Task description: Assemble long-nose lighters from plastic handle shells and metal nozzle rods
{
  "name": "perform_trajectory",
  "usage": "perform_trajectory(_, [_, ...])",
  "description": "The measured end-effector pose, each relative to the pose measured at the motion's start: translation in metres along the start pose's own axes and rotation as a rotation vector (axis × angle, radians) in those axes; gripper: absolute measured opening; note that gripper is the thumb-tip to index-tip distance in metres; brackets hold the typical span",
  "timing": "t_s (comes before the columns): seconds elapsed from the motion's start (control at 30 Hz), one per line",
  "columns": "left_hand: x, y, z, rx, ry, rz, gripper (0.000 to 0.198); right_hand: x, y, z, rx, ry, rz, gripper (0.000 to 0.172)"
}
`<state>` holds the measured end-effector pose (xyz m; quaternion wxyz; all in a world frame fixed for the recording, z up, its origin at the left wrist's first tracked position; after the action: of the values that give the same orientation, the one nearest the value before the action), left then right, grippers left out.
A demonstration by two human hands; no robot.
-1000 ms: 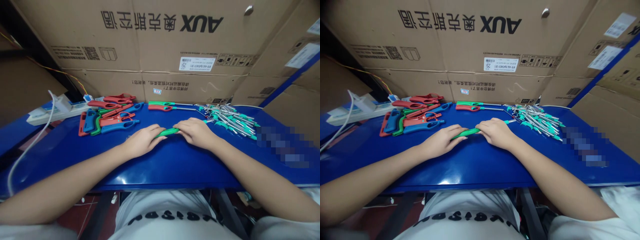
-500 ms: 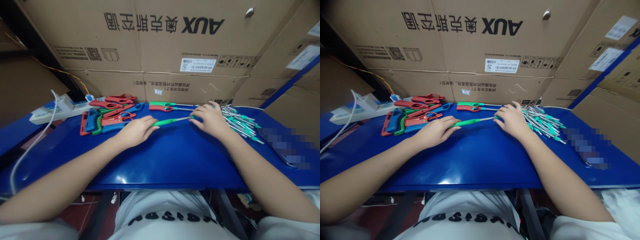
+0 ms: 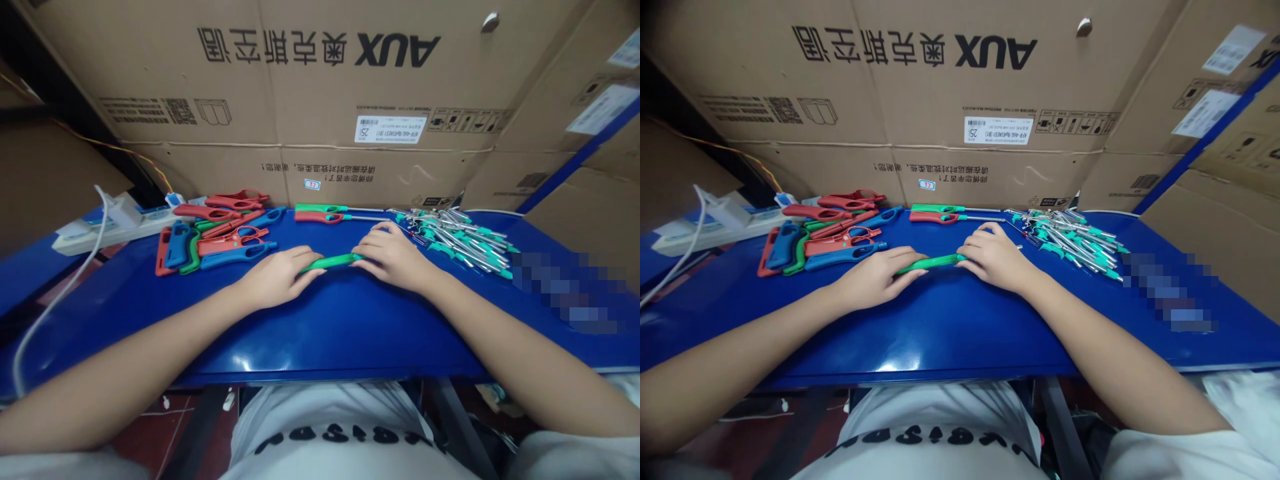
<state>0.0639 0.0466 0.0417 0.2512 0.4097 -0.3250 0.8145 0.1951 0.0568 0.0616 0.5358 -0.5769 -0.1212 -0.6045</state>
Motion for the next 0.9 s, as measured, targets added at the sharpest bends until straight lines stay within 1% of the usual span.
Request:
perform_trajectory(0.17, [0.008, -0.001, -0.001, -0.021, 0.058, 0.062, 0.034, -0.001, 0.003, 0.008, 0.008, -0.052, -0.064, 0.025])
perform_trajectory(0.3, [0.011, 0.000, 0.003, -0.017, 0.122, 0.095, 0.031, -0.003, 0.003, 0.000, 0.060, -0.024, -0.079, 0.027])
perform_trajectory(0.4, [0.010, -0.001, 0.003, 0.015, 0.222, 0.105, 0.033, -0.004, 0.003, -0.006, 0.072, 0.021, -0.054, 0.029])
perform_trajectory(0.5, [0.008, -0.002, -0.003, 0.085, 0.335, 0.102, 0.037, -0.001, 0.003, -0.008, 0.059, 0.061, -0.017, 0.029])
perform_trajectory(0.6, [0.005, -0.001, -0.006, 0.139, 0.390, 0.093, 0.040, 0.002, 0.003, -0.011, 0.071, 0.062, 0.007, 0.028])
perform_trajectory(0.67, [0.006, 0.000, -0.002, 0.115, 0.365, 0.105, 0.038, 0.003, 0.004, -0.013, 0.081, 0.062, 0.016, 0.027])
perform_trajectory(0.77, [0.008, 0.003, 0.009, 0.028, 0.254, 0.126, 0.032, 0.002, 0.005, -0.016, 0.101, 0.064, 0.008, 0.027])
perform_trajectory(0.9, [0.004, 0.007, 0.017, -0.045, 0.156, 0.102, 0.027, 0.000, 0.006, -0.020, 0.128, 0.036, -0.010, 0.026])
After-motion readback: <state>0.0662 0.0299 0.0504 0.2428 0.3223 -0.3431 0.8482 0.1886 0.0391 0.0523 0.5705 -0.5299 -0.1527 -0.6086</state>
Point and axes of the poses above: each hand's wrist, its own y-axis away from the middle knuckle, its own x-axis out of the back of the hand, z = x × y, the point moved 10 cm from there along -y, towards the middle knuckle, and after that the axes turned 14 degrees about y, right-handed, at the moved point
